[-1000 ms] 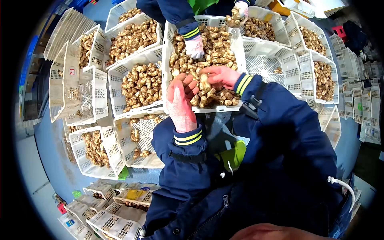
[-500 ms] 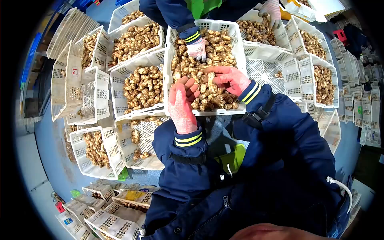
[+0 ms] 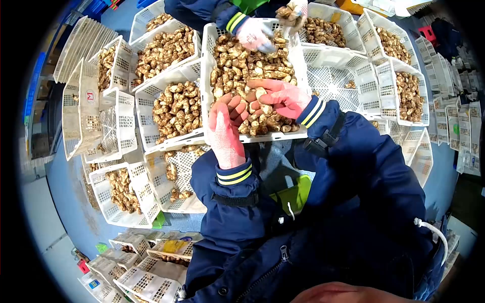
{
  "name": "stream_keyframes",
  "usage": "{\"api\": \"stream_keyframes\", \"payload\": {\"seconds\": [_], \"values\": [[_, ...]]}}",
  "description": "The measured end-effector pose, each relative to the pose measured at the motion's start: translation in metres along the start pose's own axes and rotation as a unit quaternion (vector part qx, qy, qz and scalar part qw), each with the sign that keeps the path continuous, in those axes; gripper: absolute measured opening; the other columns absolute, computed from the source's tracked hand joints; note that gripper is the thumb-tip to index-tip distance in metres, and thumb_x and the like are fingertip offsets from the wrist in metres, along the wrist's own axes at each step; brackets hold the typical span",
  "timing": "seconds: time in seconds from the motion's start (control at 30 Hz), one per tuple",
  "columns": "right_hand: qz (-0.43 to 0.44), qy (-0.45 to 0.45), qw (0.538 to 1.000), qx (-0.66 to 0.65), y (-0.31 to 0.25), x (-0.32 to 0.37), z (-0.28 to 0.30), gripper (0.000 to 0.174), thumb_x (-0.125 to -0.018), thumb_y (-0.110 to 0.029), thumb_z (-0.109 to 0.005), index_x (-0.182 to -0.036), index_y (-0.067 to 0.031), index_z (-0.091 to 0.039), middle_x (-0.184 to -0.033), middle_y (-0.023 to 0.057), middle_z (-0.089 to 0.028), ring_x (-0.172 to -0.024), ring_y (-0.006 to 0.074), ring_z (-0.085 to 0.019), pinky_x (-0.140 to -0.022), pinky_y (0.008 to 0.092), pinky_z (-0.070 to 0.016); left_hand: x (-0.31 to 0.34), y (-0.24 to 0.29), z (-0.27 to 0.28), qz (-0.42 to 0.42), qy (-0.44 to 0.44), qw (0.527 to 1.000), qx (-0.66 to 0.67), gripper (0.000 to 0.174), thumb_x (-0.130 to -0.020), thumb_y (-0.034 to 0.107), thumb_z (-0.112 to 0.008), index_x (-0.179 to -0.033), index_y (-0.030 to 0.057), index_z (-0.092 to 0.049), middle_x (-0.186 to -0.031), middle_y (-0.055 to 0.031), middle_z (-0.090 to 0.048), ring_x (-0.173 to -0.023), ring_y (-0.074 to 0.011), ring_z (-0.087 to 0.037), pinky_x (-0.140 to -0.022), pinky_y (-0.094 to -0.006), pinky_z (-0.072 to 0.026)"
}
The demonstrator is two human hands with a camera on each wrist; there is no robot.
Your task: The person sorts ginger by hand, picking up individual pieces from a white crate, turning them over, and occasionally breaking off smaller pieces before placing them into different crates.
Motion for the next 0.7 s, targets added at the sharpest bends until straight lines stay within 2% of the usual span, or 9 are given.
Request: {"api": "stream_keyframes", "payload": {"seconds": [0.2,0.23,0.27,0.33,0.47,0.53,0.57,0.6,0.7], "values": [[-0.016,0.023,0.997,0.078,-0.007,-0.003,0.031,0.045,-0.083,-0.006,-0.052,-0.125,0.0011,-0.040,-0.109,0.0146,-0.057,-0.091,0.0170,-0.058,-0.075,0.0231,-0.0460,-0.002,-0.002,0.006,0.009,0.003,1.000,-0.015,0.041,-0.088,0.031,-0.049,-0.113,-0.0013,-0.046,-0.099,-0.0127,-0.058,-0.086,-0.0199,-0.058,-0.076,-0.0315,-0.0476],[0.048,0.000,0.960,0.276,-0.013,-0.001,0.034,0.044,-0.083,-0.007,-0.052,-0.125,-0.0003,-0.040,-0.110,0.0145,-0.056,-0.092,0.0175,-0.058,-0.076,0.0236,-0.0460,-0.002,-0.002,0.006,0.006,0.003,1.000,-0.012,0.040,-0.088,0.030,-0.049,-0.113,-0.0012,-0.046,-0.098,-0.0123,-0.058,-0.085,-0.0199,-0.058,-0.075,-0.0317,-0.0477],[0.014,0.046,0.988,0.147,-0.009,0.000,0.041,0.041,-0.084,-0.008,-0.051,-0.124,-0.0026,-0.042,-0.108,0.0132,-0.057,-0.090,0.0186,-0.058,-0.076,0.0272,-0.0474,-0.002,-0.002,0.005,0.004,0.002,1.000,-0.008,0.039,-0.089,0.030,-0.049,-0.112,-0.0011,-0.047,-0.097,-0.0118,-0.058,-0.085,-0.0199,-0.058,-0.075,-0.0319,-0.0477],[-0.027,0.113,0.992,0.043,-0.006,0.000,0.055,0.039,-0.085,-0.010,-0.051,-0.123,-0.0044,-0.042,-0.102,0.0115,-0.058,-0.087,0.0197,-0.058,-0.077,0.0306,-0.0482,-0.003,-0.002,0.005,0.007,0.003,1.000,-0.003,0.038,-0.089,0.030,-0.049,-0.112,-0.0011,-0.047,-0.096,-0.0110,-0.058,-0.084,-0.0198,-0.058,-0.075,-0.0321,-0.0477],[-0.059,0.114,0.991,0.045,0.004,-0.007,0.088,0.036,-0.087,-0.015,-0.050,-0.121,-0.0047,-0.043,-0.098,0.0118,-0.058,-0.087,0.0211,-0.058,-0.078,0.0323,-0.0483,-0.002,-0.002,0.006,0.014,0.004,1.000,-0.009,0.039,-0.089,0.029,-0.048,-0.113,-0.0012,-0.046,-0.097,-0.0118,-0.057,-0.084,-0.0197,-0.058,-0.075,-0.0315,-0.0477],[-0.084,0.154,0.984,-0.034,0.004,-0.008,0.086,0.037,-0.088,-0.023,-0.050,-0.120,-0.0050,-0.042,-0.101,0.0137,-0.056,-0.091,0.0229,-0.056,-0.079,0.0345,-0.0474,-0.001,-0.002,0.003,0.010,-0.002,1.000,-0.017,0.039,-0.089,0.029,-0.048,-0.113,-0.0017,-0.046,-0.098,-0.0122,-0.057,-0.084,-0.0196,-0.057,-0.075,-0.0306,-0.0477],[-0.077,0.126,0.989,-0.002,0.004,-0.010,0.081,0.046,-0.091,-0.037,-0.041,-0.123,-0.0037,-0.040,-0.104,0.0119,-0.055,-0.092,0.0217,-0.055,-0.082,0.0347,-0.0455,-0.001,-0.003,0.002,0.020,-0.003,1.000,-0.024,0.039,-0.089,0.029,-0.048,-0.113,-0.0022,-0.046,-0.098,-0.0125,-0.057,-0.084,-0.0193,-0.057,-0.074,-0.0301,-0.0477],[-0.054,0.083,0.995,-0.005,0.000,-0.008,0.074,0.049,-0.091,-0.041,-0.038,-0.124,-0.0041,-0.039,-0.107,0.0114,-0.055,-0.097,0.0214,-0.054,-0.084,0.0342,-0.0441,-0.001,-0.004,0.000,0.029,-0.002,0.999,-0.033,0.040,-0.089,0.029,-0.048,-0.113,-0.0026,-0.046,-0.099,-0.0128,-0.057,-0.085,-0.0190,-0.057,-0.074,-0.0297,-0.0477],[-0.039,0.044,0.998,-0.005,-0.007,-0.007,0.053,0.048,-0.093,-0.039,-0.033,-0.126,-0.0046,-0.037,-0.113,0.0105,-0.053,-0.103,0.0200,-0.052,-0.085,0.0307,-0.0428,-0.004,-0.021,0.004,0.075,-0.032,0.994,-0.067,0.041,-0.088,0.030,-0.049,-0.114,-0.0023,-0.045,-0.103,-0.0135,-0.056,-0.086,-0.0189,-0.057,-0.072,-0.0305,-0.0485]]}}
Point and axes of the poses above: each hand's wrist, its own x-axis away from the middle knuckle, its own z-axis out of the back of the hand, y = z × x, the point moved 3 cm from there along -x, towards the middle knuckle
